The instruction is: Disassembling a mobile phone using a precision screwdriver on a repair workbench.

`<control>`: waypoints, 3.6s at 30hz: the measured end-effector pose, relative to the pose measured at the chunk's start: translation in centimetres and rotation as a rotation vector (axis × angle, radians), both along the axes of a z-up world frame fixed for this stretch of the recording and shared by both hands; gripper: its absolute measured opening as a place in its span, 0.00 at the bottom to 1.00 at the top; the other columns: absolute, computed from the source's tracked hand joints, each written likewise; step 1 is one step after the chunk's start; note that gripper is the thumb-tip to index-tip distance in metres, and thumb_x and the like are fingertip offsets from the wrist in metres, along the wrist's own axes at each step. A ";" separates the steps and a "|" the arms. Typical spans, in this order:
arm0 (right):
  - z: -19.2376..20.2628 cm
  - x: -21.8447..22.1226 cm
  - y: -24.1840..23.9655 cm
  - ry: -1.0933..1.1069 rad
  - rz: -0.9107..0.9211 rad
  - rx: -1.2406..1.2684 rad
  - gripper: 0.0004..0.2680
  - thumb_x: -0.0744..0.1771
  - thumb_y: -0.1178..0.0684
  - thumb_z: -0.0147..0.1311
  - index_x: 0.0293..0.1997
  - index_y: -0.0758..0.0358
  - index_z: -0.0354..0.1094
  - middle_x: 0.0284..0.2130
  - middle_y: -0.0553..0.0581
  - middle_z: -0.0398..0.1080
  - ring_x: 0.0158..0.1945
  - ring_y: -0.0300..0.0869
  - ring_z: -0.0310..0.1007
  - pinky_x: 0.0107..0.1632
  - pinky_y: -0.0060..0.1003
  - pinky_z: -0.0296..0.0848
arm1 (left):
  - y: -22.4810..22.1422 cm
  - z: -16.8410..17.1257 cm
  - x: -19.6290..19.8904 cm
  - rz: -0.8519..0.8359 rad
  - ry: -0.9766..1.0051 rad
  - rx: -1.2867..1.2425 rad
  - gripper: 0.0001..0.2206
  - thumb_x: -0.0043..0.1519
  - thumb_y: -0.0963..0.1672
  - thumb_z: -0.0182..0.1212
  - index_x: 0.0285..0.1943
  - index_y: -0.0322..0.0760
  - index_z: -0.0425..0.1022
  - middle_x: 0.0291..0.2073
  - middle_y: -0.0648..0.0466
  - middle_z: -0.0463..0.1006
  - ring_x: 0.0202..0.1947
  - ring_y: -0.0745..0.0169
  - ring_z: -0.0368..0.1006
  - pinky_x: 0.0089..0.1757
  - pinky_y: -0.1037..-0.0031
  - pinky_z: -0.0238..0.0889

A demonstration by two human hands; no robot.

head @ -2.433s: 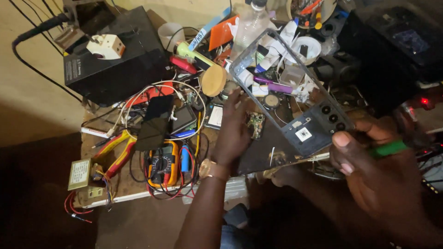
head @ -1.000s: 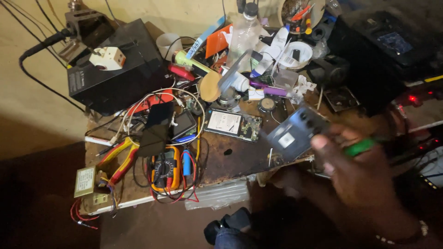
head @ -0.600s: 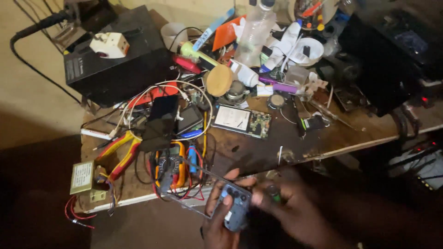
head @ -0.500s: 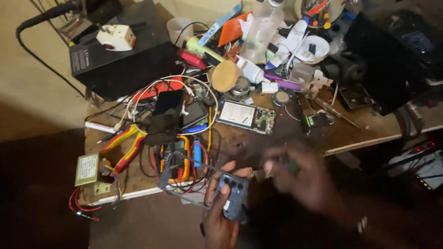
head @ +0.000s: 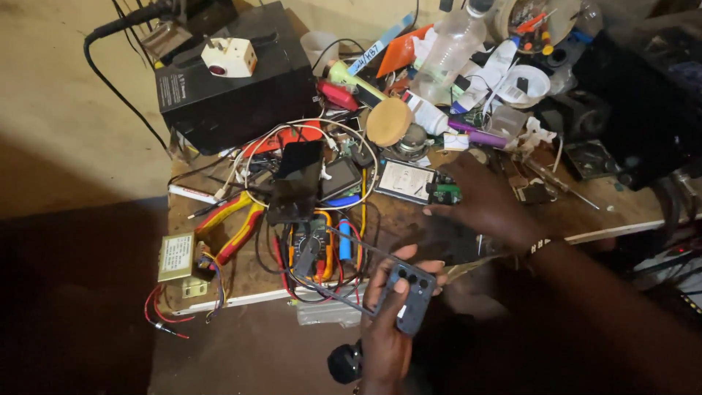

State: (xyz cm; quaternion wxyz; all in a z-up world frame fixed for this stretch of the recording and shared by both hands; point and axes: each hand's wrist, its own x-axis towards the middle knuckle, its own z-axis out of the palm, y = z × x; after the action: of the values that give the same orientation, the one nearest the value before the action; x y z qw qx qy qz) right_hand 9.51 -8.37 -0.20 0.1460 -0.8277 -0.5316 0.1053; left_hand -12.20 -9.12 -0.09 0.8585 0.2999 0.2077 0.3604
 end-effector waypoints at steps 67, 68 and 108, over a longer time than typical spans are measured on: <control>-0.5 0.1 -0.8 -0.051 -0.003 0.072 0.25 0.54 0.33 0.53 0.48 0.57 0.58 0.42 0.61 0.59 0.44 0.51 0.61 0.38 0.48 0.64 | 0.8 -0.3 -0.2 0.001 -0.015 0.079 0.23 0.51 0.48 0.53 0.51 0.28 0.63 0.37 0.37 0.75 0.37 0.46 0.73 0.42 0.63 0.66; 0.0 0.1 -0.9 -0.053 -0.002 0.072 0.25 0.54 0.33 0.53 0.48 0.57 0.58 0.42 0.61 0.59 0.44 0.51 0.61 0.38 0.48 0.64 | 0.8 -0.2 -0.2 0.002 -0.017 0.079 0.23 0.51 0.48 0.53 0.51 0.28 0.63 0.37 0.37 0.75 0.37 0.46 0.73 0.42 0.63 0.66; 6.2 -9.1 -10.4 0.509 -0.003 0.601 0.06 0.58 0.58 0.50 0.33 0.64 0.69 0.31 0.55 0.74 0.37 0.38 0.76 0.41 0.28 0.72 | -1.7 -1.8 1.3 -0.203 -0.289 0.193 0.21 0.58 0.44 0.52 0.58 0.29 0.57 0.50 0.30 0.61 0.46 0.34 0.66 0.37 0.58 0.68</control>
State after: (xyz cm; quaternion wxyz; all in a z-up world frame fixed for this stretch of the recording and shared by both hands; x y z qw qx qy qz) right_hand 0.43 -18.80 6.00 0.5088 -0.6964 -0.4844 0.1466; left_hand -10.94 -10.80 -1.85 0.8786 0.3454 0.0155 0.3294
